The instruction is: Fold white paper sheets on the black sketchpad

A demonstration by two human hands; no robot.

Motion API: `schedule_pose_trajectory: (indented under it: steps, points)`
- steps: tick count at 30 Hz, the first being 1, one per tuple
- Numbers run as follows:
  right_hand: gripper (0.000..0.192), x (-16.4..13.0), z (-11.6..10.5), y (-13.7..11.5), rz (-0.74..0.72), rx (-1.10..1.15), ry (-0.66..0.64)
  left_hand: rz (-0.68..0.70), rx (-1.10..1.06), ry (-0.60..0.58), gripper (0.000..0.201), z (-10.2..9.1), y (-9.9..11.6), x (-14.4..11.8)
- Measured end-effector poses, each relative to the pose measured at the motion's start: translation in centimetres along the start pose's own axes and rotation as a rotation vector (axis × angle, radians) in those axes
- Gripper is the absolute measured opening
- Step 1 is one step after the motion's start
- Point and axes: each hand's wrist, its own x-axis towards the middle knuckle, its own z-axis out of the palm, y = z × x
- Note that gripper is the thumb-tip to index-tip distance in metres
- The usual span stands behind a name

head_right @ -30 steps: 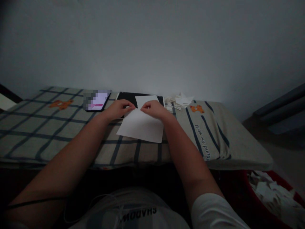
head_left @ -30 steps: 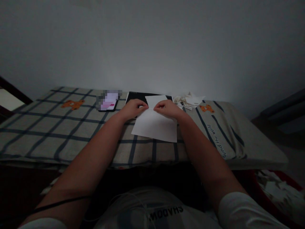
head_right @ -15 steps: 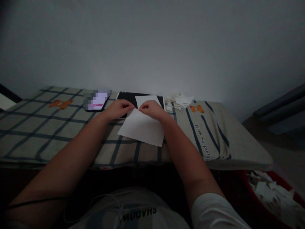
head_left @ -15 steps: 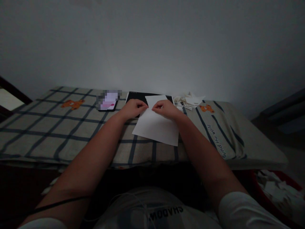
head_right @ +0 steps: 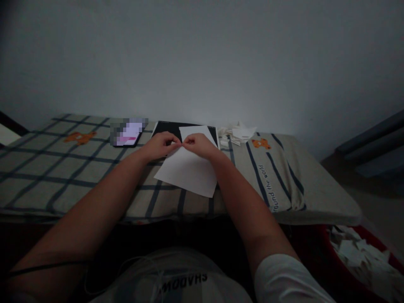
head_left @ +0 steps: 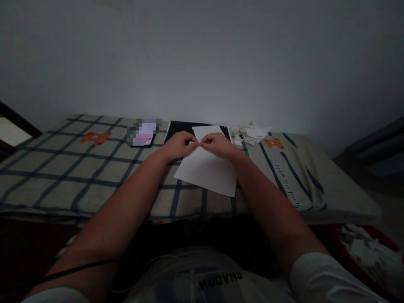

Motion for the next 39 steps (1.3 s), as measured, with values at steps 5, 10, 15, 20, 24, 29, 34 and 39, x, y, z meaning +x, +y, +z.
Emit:
schedule_pose_trajectory:
  steps: [5,10,15,20,24,29,34,39]
  points:
    - [0.026,0.1,-0.1,0.6,0.011,0.018,-0.005,0.019,-0.01,0.001,0.029,0.1,-0.2,0.0]
    - [0.023,-0.2,-0.5,0.5,0.029,0.045,0.019,-0.074,-0.13,0.036,0.032,0.0,-0.4,0.0]
    - [0.02,-0.3,-0.7,0.4,-0.01,0.008,0.08,-0.147,-0.24,0.069,0.033,0.2,-1.1,0.0]
    - [0.018,0.0,-0.4,0.1,-0.15,-0.233,0.172,-0.23,-0.22,0.105,0.032,0.4,-0.3,0.1]
    - [0.016,0.0,-0.1,-0.6,-0.211,-0.387,0.155,-0.269,-0.234,0.111,0.031,0.3,0.5,0.1]
    - [0.017,-0.1,0.1,-0.8,-0.222,-0.449,0.174,-0.294,-0.259,0.107,0.031,0.1,0.5,0.1]
    - [0.018,-0.1,0.3,-1.1,-0.192,-0.433,0.188,-0.289,-0.243,0.133,0.03,0.2,0.6,0.0]
    - [0.017,-0.1,0.4,-1.9,-0.135,-0.42,0.173,-0.27,-0.258,0.16,0.025,0.5,1.0,-0.1]
